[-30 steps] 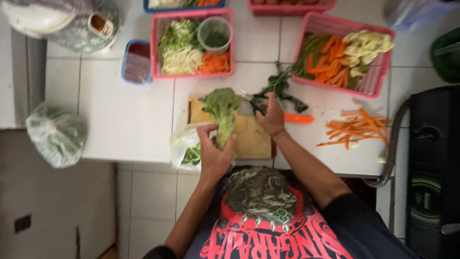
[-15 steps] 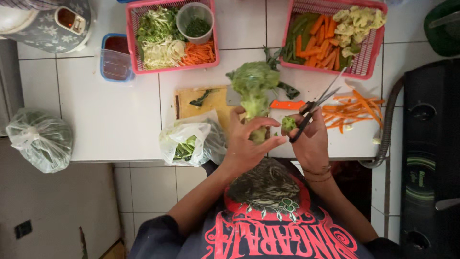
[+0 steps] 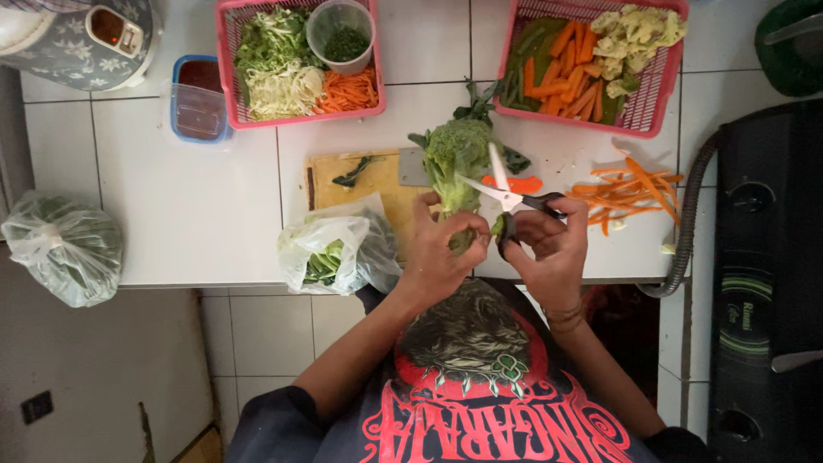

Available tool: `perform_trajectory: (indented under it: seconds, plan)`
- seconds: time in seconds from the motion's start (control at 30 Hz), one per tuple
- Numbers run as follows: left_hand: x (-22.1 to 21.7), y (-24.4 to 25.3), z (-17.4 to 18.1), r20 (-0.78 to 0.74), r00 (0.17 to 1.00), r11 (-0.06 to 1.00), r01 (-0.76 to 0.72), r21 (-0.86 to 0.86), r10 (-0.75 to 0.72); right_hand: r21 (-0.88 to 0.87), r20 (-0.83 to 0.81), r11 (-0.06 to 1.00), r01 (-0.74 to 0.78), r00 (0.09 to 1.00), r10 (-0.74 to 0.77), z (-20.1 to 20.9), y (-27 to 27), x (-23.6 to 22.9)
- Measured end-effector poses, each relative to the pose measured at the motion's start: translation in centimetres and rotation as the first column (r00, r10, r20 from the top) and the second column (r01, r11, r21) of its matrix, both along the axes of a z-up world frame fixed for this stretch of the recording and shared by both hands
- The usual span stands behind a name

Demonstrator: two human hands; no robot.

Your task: The person cuts cauliflower and broccoli into smaller pieces using scissors, places some pieces into a plastic bag, and ties the bag.

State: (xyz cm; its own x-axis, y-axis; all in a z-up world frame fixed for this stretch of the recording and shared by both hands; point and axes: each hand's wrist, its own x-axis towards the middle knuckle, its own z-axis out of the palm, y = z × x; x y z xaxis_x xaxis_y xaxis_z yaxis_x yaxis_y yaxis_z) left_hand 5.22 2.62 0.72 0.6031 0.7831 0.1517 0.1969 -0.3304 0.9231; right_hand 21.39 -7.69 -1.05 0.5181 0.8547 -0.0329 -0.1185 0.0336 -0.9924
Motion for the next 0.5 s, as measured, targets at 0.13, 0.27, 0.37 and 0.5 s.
perform_trajectory:
  seconds: [0.13,0.27,0.37,0.5]
  plan:
    - [0.0,-0.4,-3.4,0.041,0.994,0.985,0.101,-0.138,-0.096,0.004,0.146,1.0,-0.003,0.989,0.003,-2.2,-0.9,1.1]
    - [-0.2,-0.1,-6.2,0.049,0.996,0.955,0.087,-0.283,-0.076,0.025,0.268,0.987,0.16,0.95,-0.161,-5.6,-1.0,6.5]
    - [-1.1,0.6,-7.0,-0.08,0.993,0.986,0.072,-0.153,-0.085,0.111,0.226,0.951,0.287,0.925,-0.306,-8.6,0.5,14.0]
    - [-2.2,0.2,-6.3,-0.161,0.985,0.989,-0.089,-0.12,0.069,0.041,0.295,0.927,0.373,0.882,-0.368,-12.2,3.3,23.6]
